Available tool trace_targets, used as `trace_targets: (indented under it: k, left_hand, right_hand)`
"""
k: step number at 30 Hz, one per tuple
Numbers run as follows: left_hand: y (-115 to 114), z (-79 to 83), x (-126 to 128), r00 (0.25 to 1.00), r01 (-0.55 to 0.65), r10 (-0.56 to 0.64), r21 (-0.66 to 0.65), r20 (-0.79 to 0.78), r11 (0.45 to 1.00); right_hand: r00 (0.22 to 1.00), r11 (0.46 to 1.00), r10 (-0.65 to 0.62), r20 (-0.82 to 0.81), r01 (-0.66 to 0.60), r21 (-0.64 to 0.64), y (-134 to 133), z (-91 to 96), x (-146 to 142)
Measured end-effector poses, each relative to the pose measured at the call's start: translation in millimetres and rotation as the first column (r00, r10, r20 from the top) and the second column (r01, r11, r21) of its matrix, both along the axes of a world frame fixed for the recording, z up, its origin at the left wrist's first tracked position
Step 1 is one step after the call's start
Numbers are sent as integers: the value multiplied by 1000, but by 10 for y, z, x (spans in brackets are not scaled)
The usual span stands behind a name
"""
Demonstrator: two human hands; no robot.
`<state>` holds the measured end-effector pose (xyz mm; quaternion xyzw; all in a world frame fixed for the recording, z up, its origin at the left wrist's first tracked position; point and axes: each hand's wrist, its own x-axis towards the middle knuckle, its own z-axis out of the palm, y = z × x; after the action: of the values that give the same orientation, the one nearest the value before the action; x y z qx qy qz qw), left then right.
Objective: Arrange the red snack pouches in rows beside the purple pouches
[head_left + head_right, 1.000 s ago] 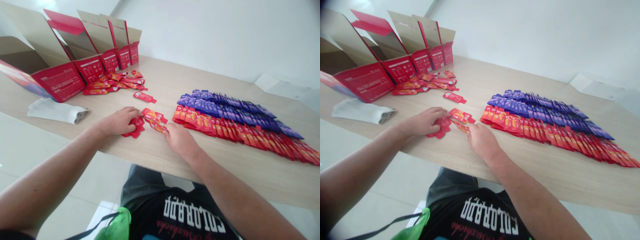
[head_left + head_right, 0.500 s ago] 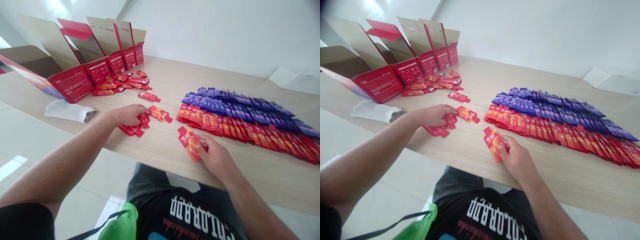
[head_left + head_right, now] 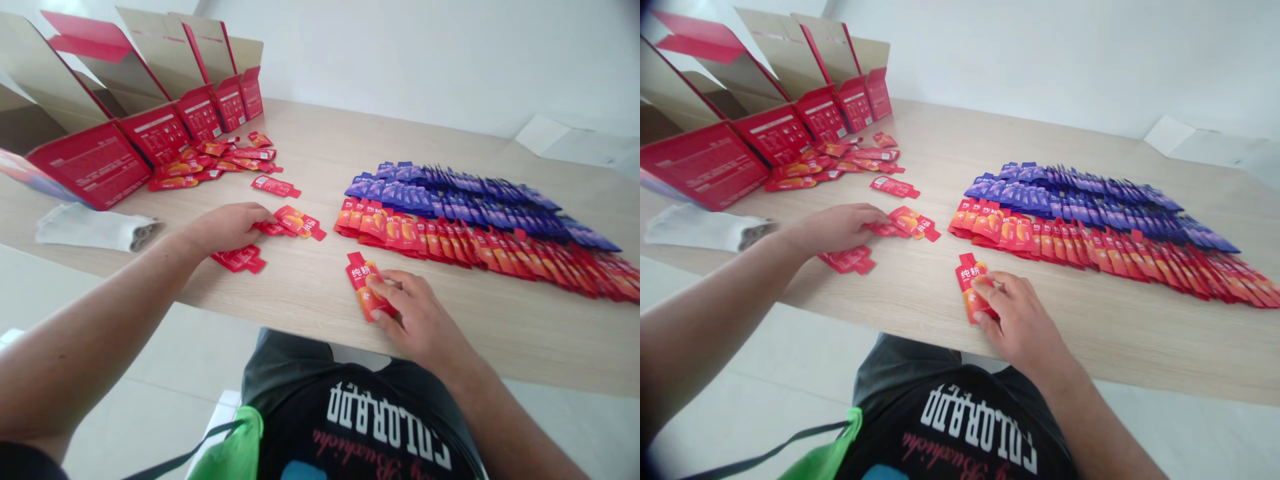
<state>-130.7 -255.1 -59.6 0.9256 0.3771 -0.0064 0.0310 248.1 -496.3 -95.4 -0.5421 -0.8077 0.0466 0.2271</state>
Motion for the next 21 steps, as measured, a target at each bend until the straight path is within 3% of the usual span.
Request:
trace_targets:
  k: [3, 8, 11, 14, 16, 18, 21]
  left_hand:
    - [-25, -37, 38, 996, -55, 61, 96, -62, 994]
    - [33, -61, 30, 991, -106, 118, 147, -70, 983]
    - [-11, -9, 22, 988, -151, 151, 198, 18, 968]
    - [-258, 115, 135, 961, -221, 174, 216, 214, 951]
    - [-524, 204, 327, 906, -313, 250, 142, 342, 939]
    - [-810, 257, 609, 830, -426, 412, -51, 376, 903]
    - [-1136, 240, 1102, 824, -353, 447, -301, 349, 886]
  right_hand:
    - [997, 999, 40, 67, -38, -38, -42, 16, -67]
    - [994, 998, 21, 111, -14, -62, -83, 47, -107]
    - [993, 998, 9, 117, -2, -62, -118, 59, -100]
    - [994, 998, -18, 112, 24, -51, -178, 62, -70]
    - [993, 998, -41, 114, 47, -45, -231, 56, -33]
    - [991, 996, -68, 120, 73, -43, -291, 43, 21]
    - [985, 993, -112, 130, 117, -33, -381, 10, 120]
